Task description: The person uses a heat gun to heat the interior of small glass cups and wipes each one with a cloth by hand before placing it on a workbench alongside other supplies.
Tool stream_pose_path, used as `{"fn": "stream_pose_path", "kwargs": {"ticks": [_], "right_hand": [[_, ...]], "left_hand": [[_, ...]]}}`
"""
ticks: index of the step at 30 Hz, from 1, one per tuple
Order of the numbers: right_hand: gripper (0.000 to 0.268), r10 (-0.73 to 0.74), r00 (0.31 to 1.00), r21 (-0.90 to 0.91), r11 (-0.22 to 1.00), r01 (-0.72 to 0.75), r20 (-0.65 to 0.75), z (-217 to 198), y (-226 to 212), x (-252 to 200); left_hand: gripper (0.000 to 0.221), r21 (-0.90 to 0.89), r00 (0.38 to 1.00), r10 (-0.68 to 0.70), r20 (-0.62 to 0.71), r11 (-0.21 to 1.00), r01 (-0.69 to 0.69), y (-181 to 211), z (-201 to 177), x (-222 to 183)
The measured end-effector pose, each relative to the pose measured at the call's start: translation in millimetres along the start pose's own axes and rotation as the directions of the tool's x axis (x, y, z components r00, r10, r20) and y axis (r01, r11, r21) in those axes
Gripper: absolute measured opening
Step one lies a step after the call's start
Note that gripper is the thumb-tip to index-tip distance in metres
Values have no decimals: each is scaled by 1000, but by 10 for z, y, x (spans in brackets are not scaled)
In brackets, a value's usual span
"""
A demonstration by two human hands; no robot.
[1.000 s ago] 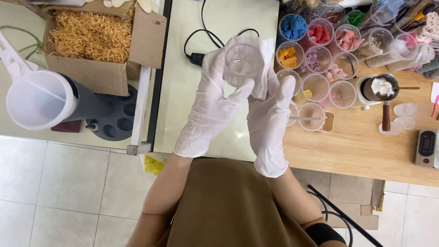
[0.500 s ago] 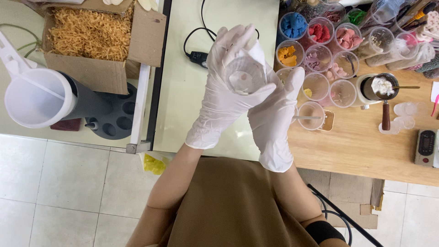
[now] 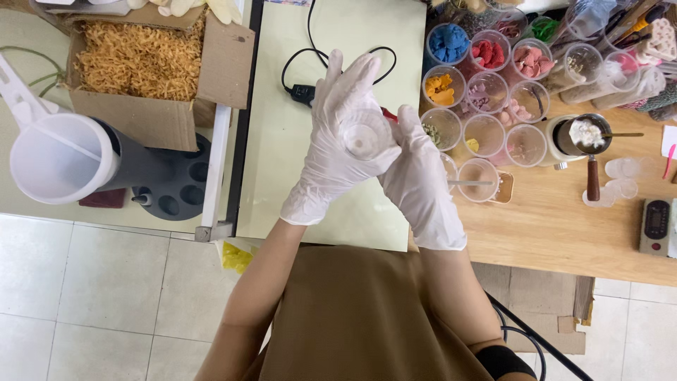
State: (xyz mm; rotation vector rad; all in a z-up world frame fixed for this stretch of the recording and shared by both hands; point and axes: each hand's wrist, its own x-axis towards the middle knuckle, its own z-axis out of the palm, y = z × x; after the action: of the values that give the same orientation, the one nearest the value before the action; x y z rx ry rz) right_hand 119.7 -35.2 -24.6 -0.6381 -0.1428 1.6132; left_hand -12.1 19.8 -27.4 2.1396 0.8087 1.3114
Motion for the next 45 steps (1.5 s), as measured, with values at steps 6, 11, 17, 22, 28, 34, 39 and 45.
{"fn": "stream_pose_path", "kwargs": {"ticks": [6,11,17,22,28,34,39,45], "right_hand": [[40,43,995,-13,999,-45,-89,-196,137,-153],[36,82,993,101,992,-73,-89,-320,31,-253],[59,134,991,325,937,-124,-9,-189,-167,-460],[39,58,973,18,998,-55,-224,-373,-8,-242],[34,60,996,91,994,-55,-59,-458,621,54],[38,97,991,15,995,-96,-93,-380,465,-148],[32,73,983,137,989,-50,-168,-653,209,-260],[36,-25,925,-197,979,-55,-380,-1404,429,75]], "left_hand": [[60,100,997,-72,31,993,68,-72,-72,-29],[56,-222,986,-164,12,961,163,-145,-249,-48],[47,-426,967,-251,-46,880,209,-269,-496,-83],[43,-491,945,-325,-27,828,271,-168,-511,-124],[50,-293,978,-202,-47,939,180,25,-118,-187],[79,-158,948,-271,-165,956,246,-40,-111,-114],[59,-602,873,-487,19,692,399,-214,-45,-82],[23,-788,696,-577,427,139,600,-332,-386,-175]]}}
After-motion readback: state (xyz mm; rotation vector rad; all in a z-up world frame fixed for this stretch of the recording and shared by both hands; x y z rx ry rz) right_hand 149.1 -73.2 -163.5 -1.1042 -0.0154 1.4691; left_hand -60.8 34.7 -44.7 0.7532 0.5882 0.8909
